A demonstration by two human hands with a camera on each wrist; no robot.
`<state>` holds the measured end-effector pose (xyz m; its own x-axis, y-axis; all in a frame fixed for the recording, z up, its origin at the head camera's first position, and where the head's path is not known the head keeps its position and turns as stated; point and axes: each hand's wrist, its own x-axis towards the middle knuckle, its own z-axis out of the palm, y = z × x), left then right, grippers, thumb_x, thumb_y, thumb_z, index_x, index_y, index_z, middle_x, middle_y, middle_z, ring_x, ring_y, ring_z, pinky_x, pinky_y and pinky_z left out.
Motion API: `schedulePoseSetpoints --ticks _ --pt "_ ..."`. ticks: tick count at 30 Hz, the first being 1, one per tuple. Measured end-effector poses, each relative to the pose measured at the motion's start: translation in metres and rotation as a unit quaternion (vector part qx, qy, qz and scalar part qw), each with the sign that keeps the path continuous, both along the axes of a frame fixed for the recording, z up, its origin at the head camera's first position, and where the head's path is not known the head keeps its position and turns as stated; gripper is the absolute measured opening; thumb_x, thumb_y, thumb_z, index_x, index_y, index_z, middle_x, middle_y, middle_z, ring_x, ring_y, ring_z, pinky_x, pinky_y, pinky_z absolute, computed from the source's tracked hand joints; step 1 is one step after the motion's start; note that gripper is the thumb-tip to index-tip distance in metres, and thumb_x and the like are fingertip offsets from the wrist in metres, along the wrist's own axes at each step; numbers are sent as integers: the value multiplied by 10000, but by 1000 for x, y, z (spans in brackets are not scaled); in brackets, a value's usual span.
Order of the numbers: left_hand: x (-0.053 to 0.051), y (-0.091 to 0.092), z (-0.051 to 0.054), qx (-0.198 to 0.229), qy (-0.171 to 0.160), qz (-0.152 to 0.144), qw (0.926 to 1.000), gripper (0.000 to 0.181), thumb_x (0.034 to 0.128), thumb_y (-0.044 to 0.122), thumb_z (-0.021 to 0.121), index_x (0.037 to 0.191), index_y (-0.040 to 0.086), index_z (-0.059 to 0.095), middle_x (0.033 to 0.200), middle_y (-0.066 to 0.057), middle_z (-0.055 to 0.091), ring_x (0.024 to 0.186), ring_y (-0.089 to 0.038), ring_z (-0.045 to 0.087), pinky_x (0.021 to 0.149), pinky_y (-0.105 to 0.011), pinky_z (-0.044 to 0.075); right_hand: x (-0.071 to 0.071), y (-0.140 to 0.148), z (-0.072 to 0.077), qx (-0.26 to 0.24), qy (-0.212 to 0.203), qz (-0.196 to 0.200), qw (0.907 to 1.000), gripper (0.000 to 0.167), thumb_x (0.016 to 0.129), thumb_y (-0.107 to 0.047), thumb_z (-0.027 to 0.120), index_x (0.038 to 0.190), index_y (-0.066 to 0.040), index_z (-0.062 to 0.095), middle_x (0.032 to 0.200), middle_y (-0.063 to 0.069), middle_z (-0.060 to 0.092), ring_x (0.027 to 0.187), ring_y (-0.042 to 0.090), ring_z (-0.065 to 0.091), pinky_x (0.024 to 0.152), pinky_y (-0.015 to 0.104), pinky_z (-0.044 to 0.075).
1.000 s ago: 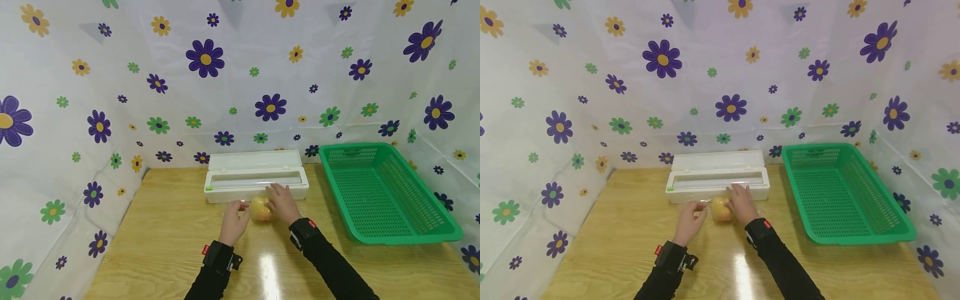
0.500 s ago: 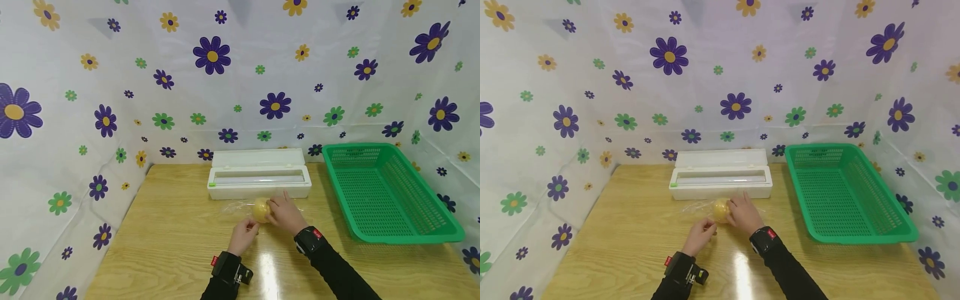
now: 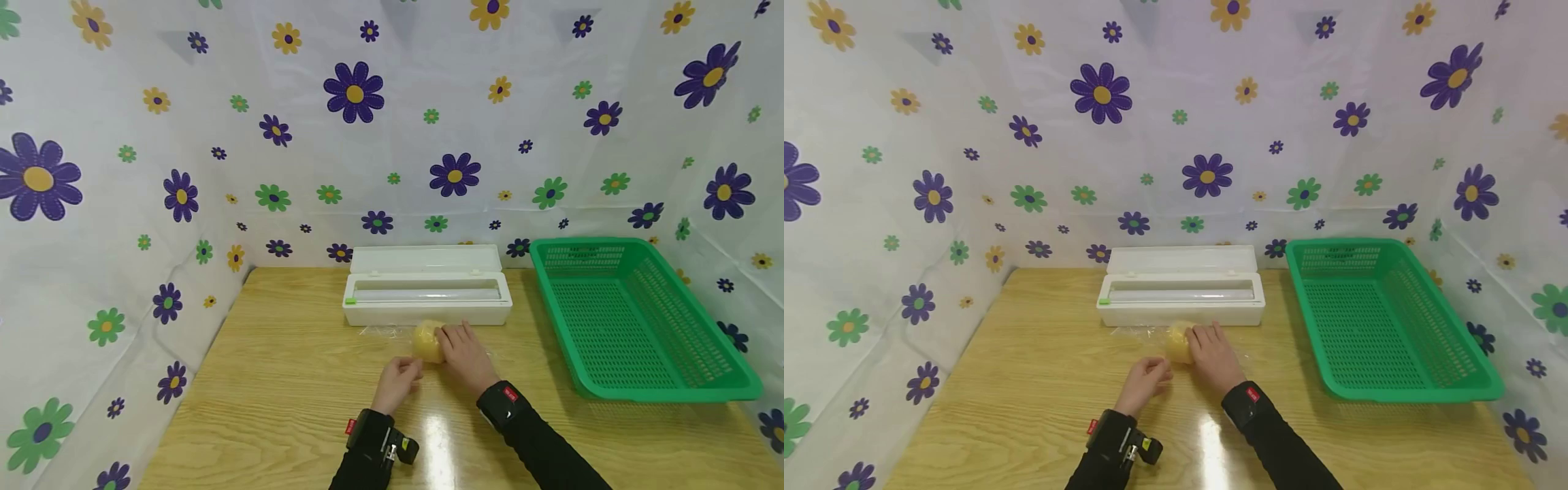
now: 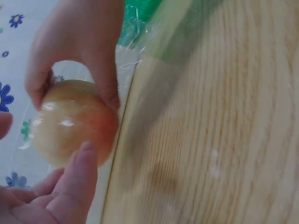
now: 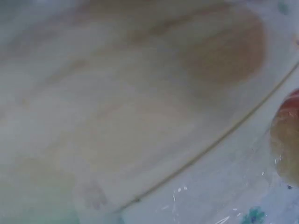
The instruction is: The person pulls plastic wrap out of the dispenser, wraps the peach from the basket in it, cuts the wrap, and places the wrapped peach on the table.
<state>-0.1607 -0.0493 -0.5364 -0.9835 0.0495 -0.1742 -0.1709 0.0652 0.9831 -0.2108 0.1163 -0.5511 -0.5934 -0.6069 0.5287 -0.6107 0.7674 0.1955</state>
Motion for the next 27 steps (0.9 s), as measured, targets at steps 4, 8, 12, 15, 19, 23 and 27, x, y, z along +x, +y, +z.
schedulePoseSetpoints --ticks 4,8,12,15,19,23,27 --pt "-6 2 6 1091 -466 -53 9929 662 879 344 532 1225 -175 312 1139 -304 469 1057 -385 474 842 -448 418 4 -6 19 -325 333 330 9984 585 644 -79 768 1148 15 487 1048 145 502 988 280 497 927 479 330" --pt "-9 7 21 2269 -445 -117 9728 736 873 424 510 1292 -104 214 1228 -230 382 1150 -329 398 938 -478 312 9 -13 42 -366 612 585 9957 569 658 -39 750 1164 1 494 1075 138 500 1019 280 481 934 487 319" --pt "-11 16 38 3250 -232 309 9449 651 861 401 540 1284 -19 279 1147 -101 447 1046 -186 482 929 -420 339 16 -18 58 -218 765 666 9946 548 670 21 727 1170 -1 504 1100 140 481 1048 284 453 960 481 286" --pt "-10 20 48 3510 -181 720 9334 564 848 356 580 1224 -2 360 1053 -53 505 938 -130 530 875 -354 401 21 -19 65 -129 877 733 9934 560 656 14 741 1167 -7 512 1122 144 473 1069 282 443 985 469 250" --pt "-7 18 59 3398 -76 1105 9339 516 843 273 609 1183 -28 363 1021 -76 489 876 -125 534 813 -291 435 27 -18 75 -238 941 995 9903 565 678 -48 734 1188 -20 493 1147 138 479 1095 275 438 975 473 265" --pt "-6 10 65 3373 268 1303 9319 466 846 154 602 1183 -61 363 1020 -95 470 868 -131 530 782 -270 448 38 -11 83 -1458 809 1488 9747 373 826 -132 575 1167 -12 481 1159 172 471 1078 299 453 911 459 350" --pt "-5 0 71 3708 712 1415 9151 322 840 27 563 1125 -41 427 983 -71 510 850 -129 549 763 -258 460 48 3 91 -3294 223 1509 9318 436 899 -290 493 1169 49 457 1190 255 422 1067 366 428 846 440 367"
